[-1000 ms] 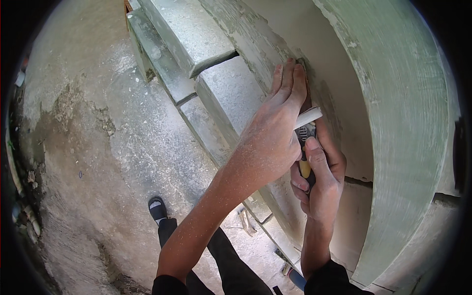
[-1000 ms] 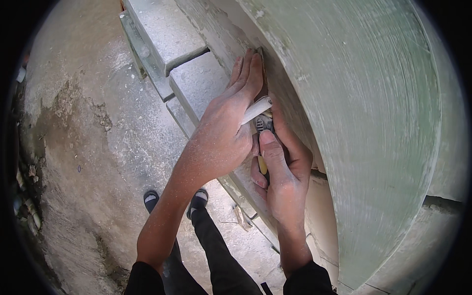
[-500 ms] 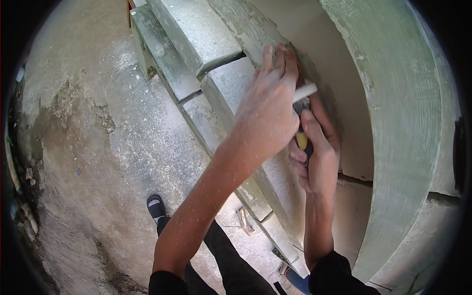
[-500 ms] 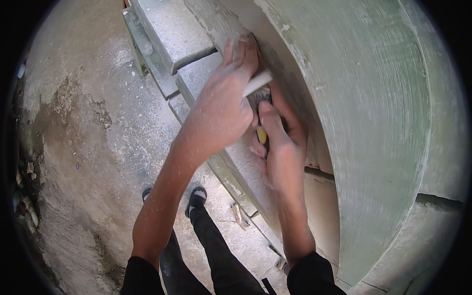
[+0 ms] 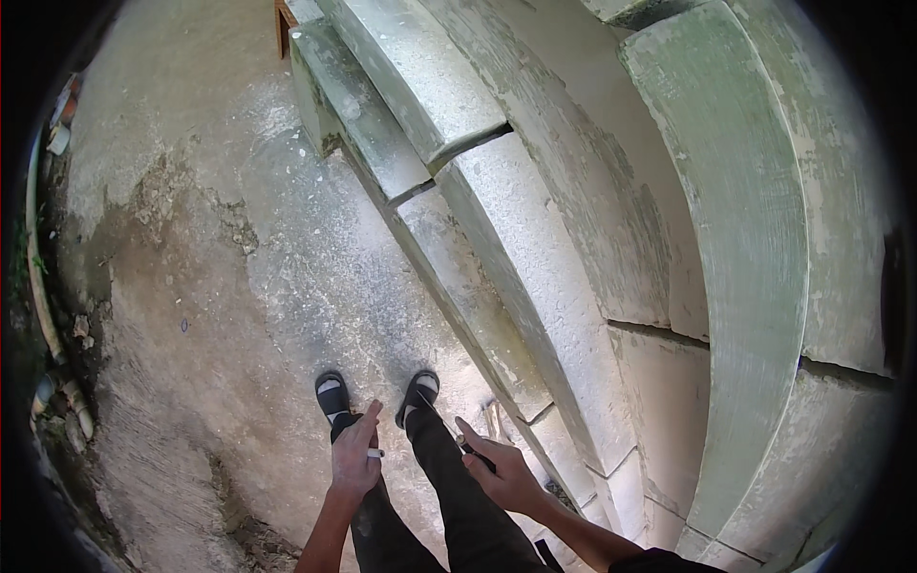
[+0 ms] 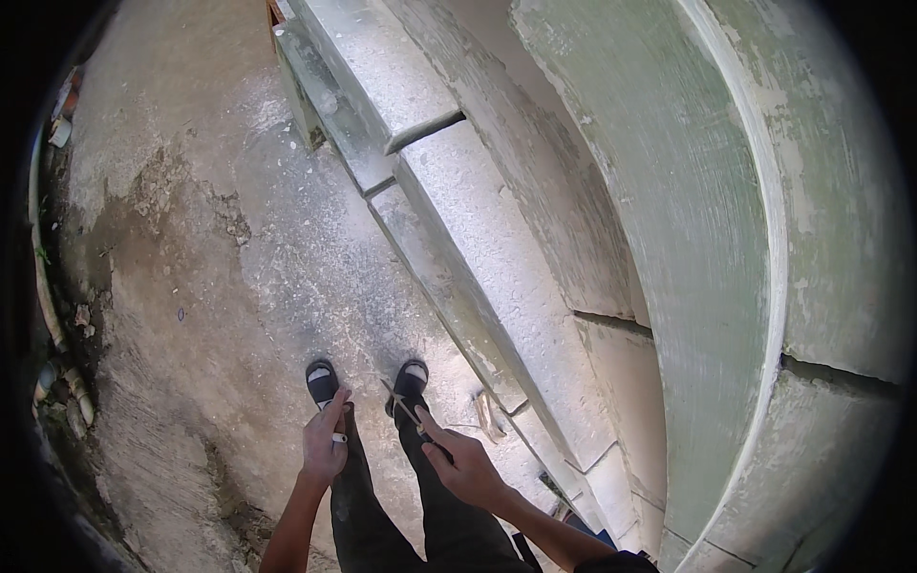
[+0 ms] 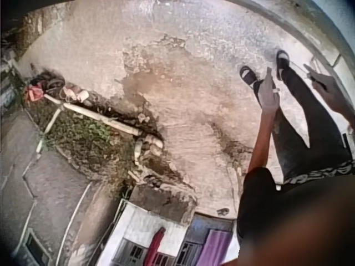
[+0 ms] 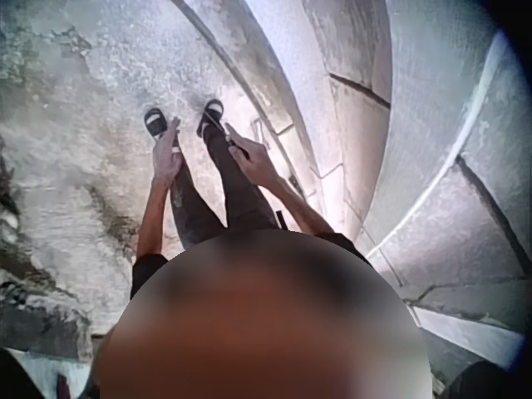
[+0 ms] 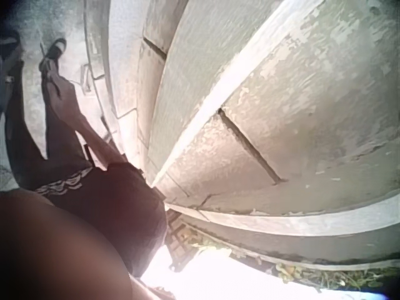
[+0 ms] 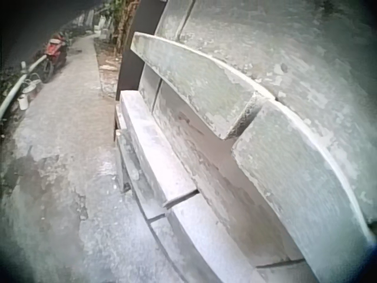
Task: Using a putty knife and sandpaper to smooth and repair a concrete wall structure.
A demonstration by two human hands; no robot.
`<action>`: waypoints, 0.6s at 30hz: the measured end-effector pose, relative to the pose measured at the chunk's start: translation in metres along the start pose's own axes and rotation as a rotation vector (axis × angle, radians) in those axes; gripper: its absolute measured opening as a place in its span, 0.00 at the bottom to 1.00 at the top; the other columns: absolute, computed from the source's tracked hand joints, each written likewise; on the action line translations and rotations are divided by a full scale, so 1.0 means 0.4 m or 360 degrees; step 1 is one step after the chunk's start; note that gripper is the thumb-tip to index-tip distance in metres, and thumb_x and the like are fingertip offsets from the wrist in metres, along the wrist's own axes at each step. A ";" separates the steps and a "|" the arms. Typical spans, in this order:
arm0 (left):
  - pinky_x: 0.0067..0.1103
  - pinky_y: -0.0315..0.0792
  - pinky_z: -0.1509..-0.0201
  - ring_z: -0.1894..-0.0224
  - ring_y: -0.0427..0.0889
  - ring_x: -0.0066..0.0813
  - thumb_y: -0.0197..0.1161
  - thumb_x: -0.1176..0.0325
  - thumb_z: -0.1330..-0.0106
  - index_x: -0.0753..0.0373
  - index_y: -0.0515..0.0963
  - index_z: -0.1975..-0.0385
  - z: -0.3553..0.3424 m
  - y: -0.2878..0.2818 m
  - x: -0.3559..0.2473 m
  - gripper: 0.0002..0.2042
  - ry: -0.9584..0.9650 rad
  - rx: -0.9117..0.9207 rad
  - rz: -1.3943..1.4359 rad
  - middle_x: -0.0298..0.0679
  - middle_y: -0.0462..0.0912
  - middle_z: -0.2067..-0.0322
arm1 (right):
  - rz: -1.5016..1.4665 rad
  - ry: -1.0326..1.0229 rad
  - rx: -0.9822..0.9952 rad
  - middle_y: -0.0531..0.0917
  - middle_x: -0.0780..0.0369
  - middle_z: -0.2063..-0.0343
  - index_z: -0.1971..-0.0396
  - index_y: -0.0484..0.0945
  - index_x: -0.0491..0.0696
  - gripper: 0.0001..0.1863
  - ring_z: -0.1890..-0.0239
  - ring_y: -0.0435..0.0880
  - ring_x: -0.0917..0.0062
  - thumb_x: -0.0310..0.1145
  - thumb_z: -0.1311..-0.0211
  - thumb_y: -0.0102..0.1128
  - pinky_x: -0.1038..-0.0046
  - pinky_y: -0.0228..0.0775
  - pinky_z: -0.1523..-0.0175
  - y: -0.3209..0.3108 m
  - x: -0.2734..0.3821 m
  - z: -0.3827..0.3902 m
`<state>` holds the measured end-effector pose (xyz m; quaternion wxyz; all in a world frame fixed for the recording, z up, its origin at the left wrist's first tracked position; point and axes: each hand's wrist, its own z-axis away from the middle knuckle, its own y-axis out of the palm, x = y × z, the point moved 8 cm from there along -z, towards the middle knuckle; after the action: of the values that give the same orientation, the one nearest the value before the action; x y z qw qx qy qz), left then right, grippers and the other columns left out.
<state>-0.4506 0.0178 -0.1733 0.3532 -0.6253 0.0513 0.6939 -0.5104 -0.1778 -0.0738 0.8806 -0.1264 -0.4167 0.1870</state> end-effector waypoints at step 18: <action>0.45 0.67 0.69 0.73 0.80 0.58 0.58 0.51 0.35 0.71 0.79 0.76 0.829 -0.222 0.489 0.24 -0.1498 -0.0210 -0.0579 0.61 0.77 0.78 | 0.0420 0.1342 0.0341 0.80 0.48 0.53 0.49 0.77 0.54 0.24 0.46 0.77 0.50 0.44 0.45 0.47 0.55 0.69 0.41 0.571 -1.068 0.845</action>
<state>-0.6712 0.3376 -0.2468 0.4130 -0.2646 -0.2670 0.8295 -1.0746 -0.1359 -0.2439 0.9501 -0.1517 0.0196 0.2720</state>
